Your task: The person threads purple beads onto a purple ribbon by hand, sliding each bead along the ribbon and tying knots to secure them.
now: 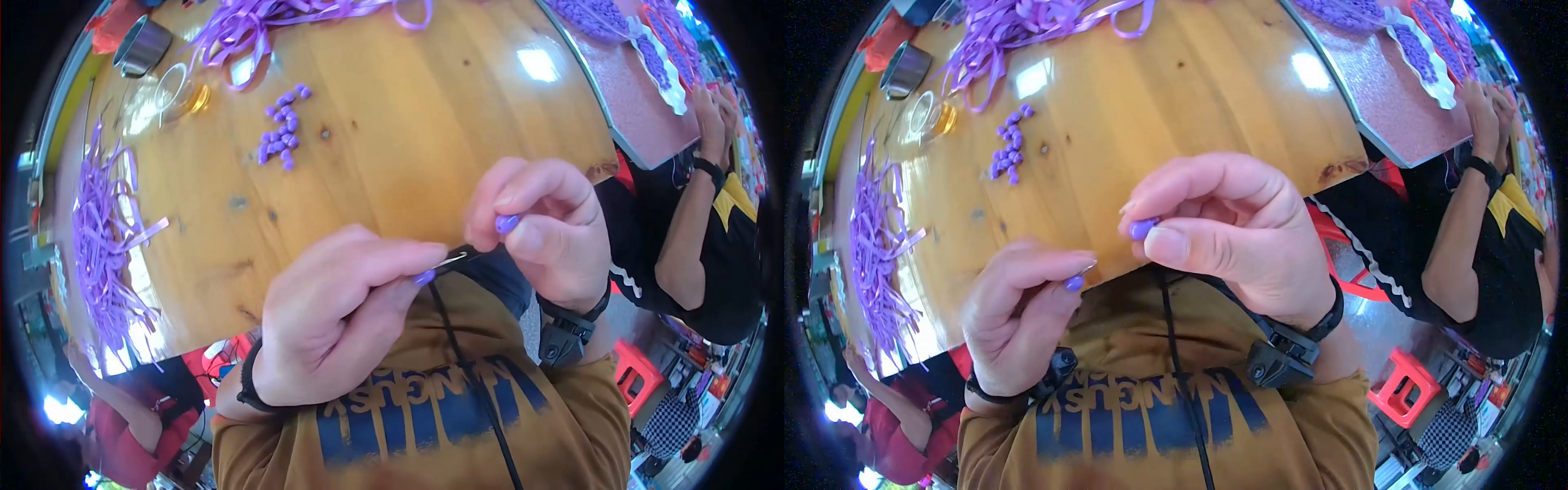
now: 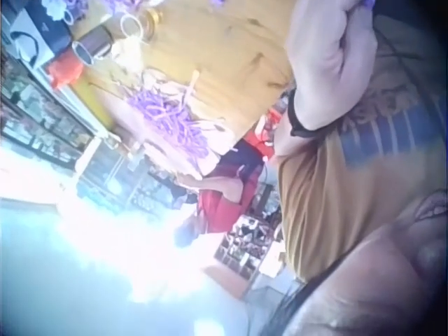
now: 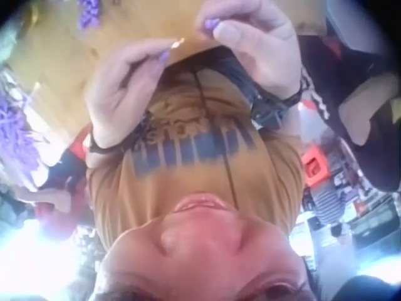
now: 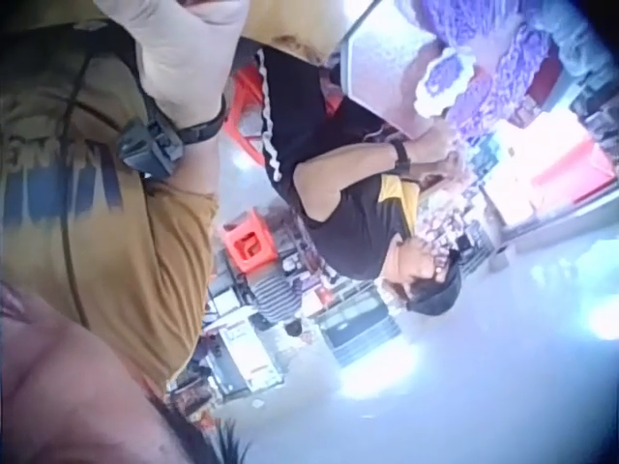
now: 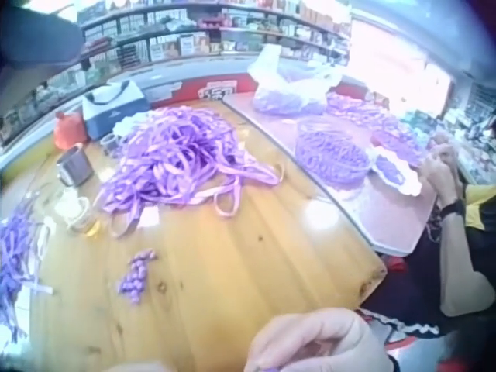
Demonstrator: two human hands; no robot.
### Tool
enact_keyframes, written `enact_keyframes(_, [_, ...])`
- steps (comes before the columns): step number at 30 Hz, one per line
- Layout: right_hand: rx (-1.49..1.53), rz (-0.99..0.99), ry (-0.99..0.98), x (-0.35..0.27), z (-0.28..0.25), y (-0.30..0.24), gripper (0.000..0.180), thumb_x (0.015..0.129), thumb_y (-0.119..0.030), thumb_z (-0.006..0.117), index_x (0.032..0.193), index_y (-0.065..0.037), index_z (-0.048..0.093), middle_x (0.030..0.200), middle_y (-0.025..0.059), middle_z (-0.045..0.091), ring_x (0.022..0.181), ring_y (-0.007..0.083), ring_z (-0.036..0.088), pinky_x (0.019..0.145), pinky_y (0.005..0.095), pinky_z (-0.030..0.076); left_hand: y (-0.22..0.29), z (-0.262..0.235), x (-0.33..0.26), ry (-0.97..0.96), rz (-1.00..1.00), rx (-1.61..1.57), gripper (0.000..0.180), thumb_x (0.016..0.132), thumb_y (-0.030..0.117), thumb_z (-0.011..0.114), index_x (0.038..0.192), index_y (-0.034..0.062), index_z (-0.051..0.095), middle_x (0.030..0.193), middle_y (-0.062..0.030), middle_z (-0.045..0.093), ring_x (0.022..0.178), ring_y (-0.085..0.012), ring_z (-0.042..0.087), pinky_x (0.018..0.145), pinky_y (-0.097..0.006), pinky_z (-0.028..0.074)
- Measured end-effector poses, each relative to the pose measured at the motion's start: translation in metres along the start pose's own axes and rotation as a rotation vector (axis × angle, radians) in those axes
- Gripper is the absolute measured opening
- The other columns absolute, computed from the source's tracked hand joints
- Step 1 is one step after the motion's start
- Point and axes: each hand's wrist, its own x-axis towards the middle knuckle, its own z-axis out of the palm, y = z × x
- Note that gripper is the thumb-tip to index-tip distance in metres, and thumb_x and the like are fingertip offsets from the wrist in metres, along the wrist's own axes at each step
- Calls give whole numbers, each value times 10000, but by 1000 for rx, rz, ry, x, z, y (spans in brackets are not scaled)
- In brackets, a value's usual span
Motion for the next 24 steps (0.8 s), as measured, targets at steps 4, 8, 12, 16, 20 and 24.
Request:
enact_keyframes(4, [50, 15, -39, -6, 8, 10, 145, 779, -50, 593, 910, -12, 546, 799, 132, 548, 671, 174, 519, 625, 273, 420, 1, 4, -10, 17, 2, 12, 234, 765, -105, 550, 965, -1, 609, 760, -49, 557, 657, -121, 501, 588, -223, 376])
enact_keyframes(8, [-2, 69, 11, -13, 16, 5, 160, 783, -43, 579, 936, -2, 553, 808, 132, 550, 678, 174, 524, 635, 269, 424, 2, 4, -20, 25, -38, 18, 235, 770, -100, 545, 975, -1, 605, 746, -45, 552, 661, -121, 499, 594, -226, 380])
enact_keyframes(12, [-82, 107, 0, -15, 16, 5, 211, 800, -41, 569, 1001, 19, 552, 831, 134, 574, 711, 170, 550, 658, 276, 443, 2, 2, -26, 34, -56, 29, 235, 776, -96, 541, 981, 0, 601, 762, -44, 542, 667, -111, 493, 595, -221, 378])
enact_keyframes(16, [16, 128, 13, -20, 21, 8, 231, 796, -28, 595, 1014, 31, 544, 856, 146, 600, 720, 171, 590, 666, 270, 480, 3, 2, -29, 49, -71, -13, 231, 784, -91, 538, 988, 1, 599, 779, -44, 536, 671, -102, 489, 596, -213, 375])
enact_keyframes(20, [122, 168, -86, -20, 16, 9, 218, 824, 20, 587, 1040, 32, 561, 941, 124, 627, 872, 155, 611, 781, 262, 501, 2, 2, -30, 59, -60, -21, 227, 794, -83, 536, 996, 0, 597, 782, -39, 530, 673, -97, 487, 596, -209, 374])
enact_keyframes(24, [58, 90, -60, -21, 15, 15, 188, 801, 44, 609, 983, 27, 564, 928, 111, 623, 877, 149, 608, 793, 257, 498, 3, 0, -30, 48, -43, 6, 222, 794, -84, 539, 988, 3, 602, 772, -41, 543, 670, -102, 494, 595, -216, 379])
